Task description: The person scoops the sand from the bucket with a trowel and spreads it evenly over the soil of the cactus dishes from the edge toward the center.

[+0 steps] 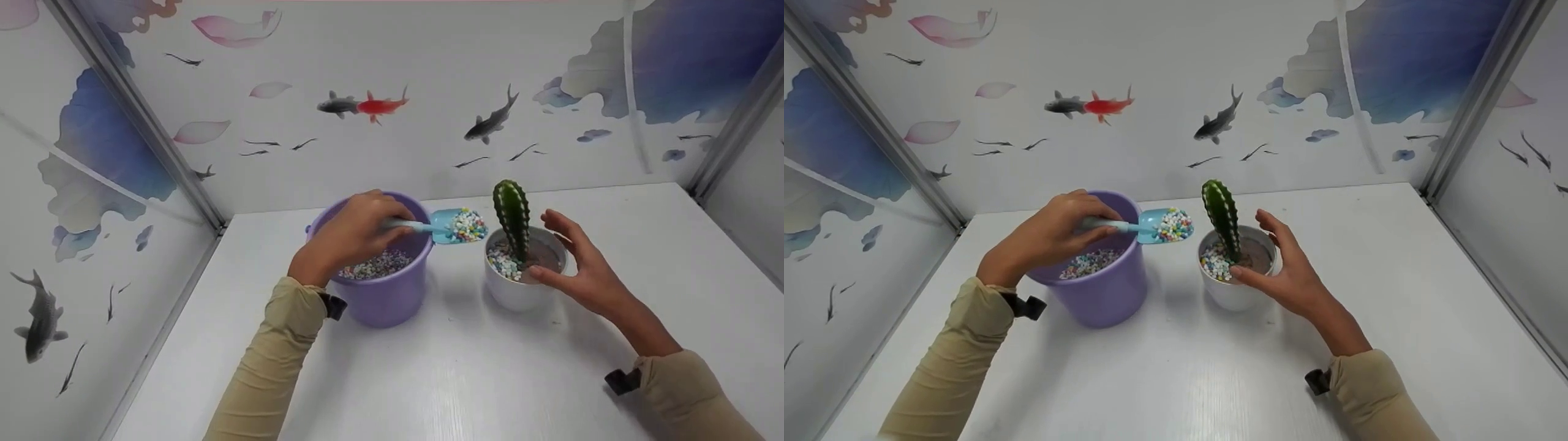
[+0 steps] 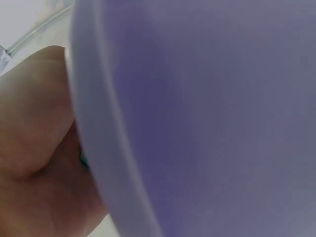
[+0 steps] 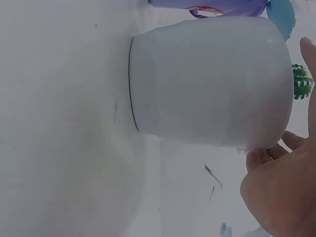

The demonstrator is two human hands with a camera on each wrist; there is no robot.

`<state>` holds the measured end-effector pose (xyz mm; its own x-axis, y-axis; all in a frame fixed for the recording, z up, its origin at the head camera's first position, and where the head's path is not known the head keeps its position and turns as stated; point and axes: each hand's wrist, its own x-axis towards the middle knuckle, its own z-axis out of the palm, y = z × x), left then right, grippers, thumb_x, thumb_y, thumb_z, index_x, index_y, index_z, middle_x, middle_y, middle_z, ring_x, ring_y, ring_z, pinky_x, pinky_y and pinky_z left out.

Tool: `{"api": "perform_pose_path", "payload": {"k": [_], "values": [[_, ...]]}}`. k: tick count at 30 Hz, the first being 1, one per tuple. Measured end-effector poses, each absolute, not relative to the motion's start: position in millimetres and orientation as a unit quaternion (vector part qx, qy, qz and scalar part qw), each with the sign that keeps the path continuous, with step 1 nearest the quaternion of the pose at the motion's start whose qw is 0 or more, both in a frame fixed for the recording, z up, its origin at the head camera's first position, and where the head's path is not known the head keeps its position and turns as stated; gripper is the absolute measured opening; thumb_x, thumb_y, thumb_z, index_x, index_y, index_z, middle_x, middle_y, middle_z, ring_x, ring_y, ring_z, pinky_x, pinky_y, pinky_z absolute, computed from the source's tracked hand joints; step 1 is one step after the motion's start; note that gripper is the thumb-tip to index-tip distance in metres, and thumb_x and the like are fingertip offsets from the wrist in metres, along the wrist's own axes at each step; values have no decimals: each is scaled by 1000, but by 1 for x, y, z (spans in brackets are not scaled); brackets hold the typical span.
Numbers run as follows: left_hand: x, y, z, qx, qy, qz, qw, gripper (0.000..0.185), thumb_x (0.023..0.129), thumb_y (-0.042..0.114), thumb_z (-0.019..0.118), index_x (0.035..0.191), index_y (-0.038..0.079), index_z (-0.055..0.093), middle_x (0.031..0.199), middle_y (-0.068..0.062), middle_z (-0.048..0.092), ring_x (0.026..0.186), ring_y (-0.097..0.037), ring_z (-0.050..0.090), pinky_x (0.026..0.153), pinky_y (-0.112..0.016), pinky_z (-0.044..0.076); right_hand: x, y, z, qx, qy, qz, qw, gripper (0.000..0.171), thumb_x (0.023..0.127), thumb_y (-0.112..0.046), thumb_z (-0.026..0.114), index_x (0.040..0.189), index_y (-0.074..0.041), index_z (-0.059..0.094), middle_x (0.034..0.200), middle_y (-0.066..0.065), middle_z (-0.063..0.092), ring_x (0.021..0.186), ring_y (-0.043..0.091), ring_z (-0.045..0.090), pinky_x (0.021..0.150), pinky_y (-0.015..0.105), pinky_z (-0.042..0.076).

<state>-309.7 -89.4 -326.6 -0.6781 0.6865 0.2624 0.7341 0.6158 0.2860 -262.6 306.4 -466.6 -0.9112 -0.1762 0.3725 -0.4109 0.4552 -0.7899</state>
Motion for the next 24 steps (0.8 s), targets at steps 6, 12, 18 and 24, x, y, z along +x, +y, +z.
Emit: {"api": "perform_pose_path", "payload": {"k": [6, 12, 18, 24], "values": [[-310, -83, -329, -405, -893, -187, 54, 21, 105, 22, 74, 120, 10, 82, 110, -3, 80, 107, -21, 68, 96, -38, 57, -262, 308, -471, 175, -842, 508, 57, 110, 89, -20, 90, 174, -23, 20, 180, 9, 24, 167, 38, 17, 128, 76, 15], [-311, -80, -328, -411, -891, -181, 61, 20, 105, 22, 74, 120, 11, 82, 112, -3, 80, 107, -21, 66, 94, -38, 56, -262, 308, -475, 163, -852, 497, 31, 123, 83, -25, 96, 175, -24, 14, 181, 8, 20, 167, 39, 15, 124, 82, 17], [-308, -77, -325, -417, -888, -182, 63, 21, 105, 22, 74, 121, 12, 82, 116, -1, 80, 110, -19, 67, 97, -37, 56, -261, 309, -477, 146, -861, 487, 19, 130, 83, -29, 96, 176, -24, 6, 181, 11, 18, 166, 42, 19, 122, 82, 21], [-304, -68, -324, -442, -876, -177, 72, 18, 103, 19, 76, 117, 11, 83, 115, -3, 80, 111, -21, 69, 99, -38, 56, -260, 308, -479, 136, -861, 489, 23, 130, 82, -31, 97, 175, -23, 7, 178, 14, 24, 163, 41, 24, 122, 78, 24]]}}
